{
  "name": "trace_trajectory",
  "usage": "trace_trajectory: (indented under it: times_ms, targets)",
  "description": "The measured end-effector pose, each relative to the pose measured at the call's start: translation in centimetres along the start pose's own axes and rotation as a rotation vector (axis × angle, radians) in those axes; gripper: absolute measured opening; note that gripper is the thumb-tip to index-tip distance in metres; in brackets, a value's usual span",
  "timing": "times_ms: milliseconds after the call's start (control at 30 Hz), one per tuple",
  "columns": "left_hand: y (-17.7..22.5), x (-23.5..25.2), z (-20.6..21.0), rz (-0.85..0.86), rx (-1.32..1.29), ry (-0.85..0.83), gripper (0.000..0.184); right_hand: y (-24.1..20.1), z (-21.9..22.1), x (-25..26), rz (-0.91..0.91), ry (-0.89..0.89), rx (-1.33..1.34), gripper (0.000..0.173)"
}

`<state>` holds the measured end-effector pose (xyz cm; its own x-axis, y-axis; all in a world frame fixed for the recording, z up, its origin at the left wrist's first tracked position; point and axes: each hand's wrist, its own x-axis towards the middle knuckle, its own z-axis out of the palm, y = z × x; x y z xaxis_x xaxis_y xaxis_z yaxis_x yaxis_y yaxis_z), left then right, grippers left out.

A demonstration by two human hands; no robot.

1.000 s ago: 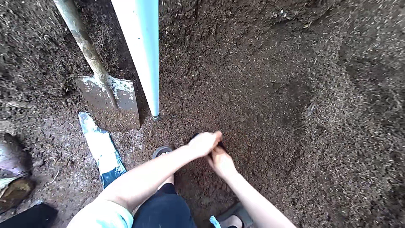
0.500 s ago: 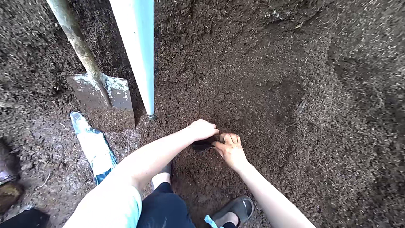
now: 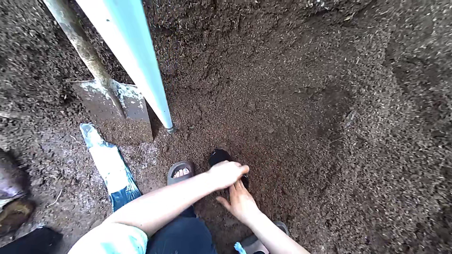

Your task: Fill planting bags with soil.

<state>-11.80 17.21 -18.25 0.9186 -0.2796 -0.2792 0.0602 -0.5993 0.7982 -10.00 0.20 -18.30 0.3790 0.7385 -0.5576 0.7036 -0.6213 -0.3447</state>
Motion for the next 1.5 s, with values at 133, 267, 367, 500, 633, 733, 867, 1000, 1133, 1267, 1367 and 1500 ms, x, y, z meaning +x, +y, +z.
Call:
trace_trajectory:
  times_ms: [133,267,367,500,633,733,867,1000,1133,1267,1367,1500]
  targets:
    - [0.8,0.7,1.5,-0.006,-0.022,-0.020,0.035,1.2,1.8,0.8,-0.030,0.010,-0.099,0.072]
    - [0.3,1.7,1.3,-0.023,-0.052,-0.001,0.038,1.0,1.6,2.7,0.004,-0.019,-0.154,0.061]
    - [-0.3,1.6,-0.5,-0.038,-0.097,0.095,0.034,0.7,-0.7,4.1,0.092,-0.164,-0.091,0.075]
    - [-1.6,0.0,-4.4,-0.075,-0.184,0.320,0.030,1.1,-6.4,4.4,-0.129,-0.103,-0.089,0.059]
    - [-2.5,-0.4,-6.7,-0.273,-0.239,0.388,0.028,5.4,-9.1,4.8,-0.310,0.326,0.262,0.040]
    - [-2.5,0.0,-6.3,-0.411,-0.212,0.382,0.028,9.1,-7.1,7.3,0.136,0.442,1.011,0.043]
    - [-2.1,-0.2,-5.9,-0.457,-0.165,0.345,0.029,10.3,-1.8,12.1,0.623,0.141,1.854,0.067]
    - [-1.8,-0.9,-6.9,-0.525,-0.136,0.063,0.052,9.7,-0.2,16.4,0.641,0.316,2.273,0.078]
    - [-1.2,-1.0,-6.7,-0.555,-0.104,-0.128,0.068,8.6,-0.9,19.9,0.547,0.573,2.638,0.098]
    - [0.0,-0.8,-7.0,-0.640,-0.114,-0.122,0.075,9.5,-3.2,24.0,0.231,0.696,2.730,0.091]
    - [-0.7,-1.0,-6.9,-0.625,-0.204,-0.062,0.074,10.1,-3.0,24.0,0.258,0.693,2.748,0.082]
    - [-1.3,0.2,-6.8,-0.537,-0.387,0.056,0.072,10.4,-4.8,19.5,0.199,0.674,2.641,0.063]
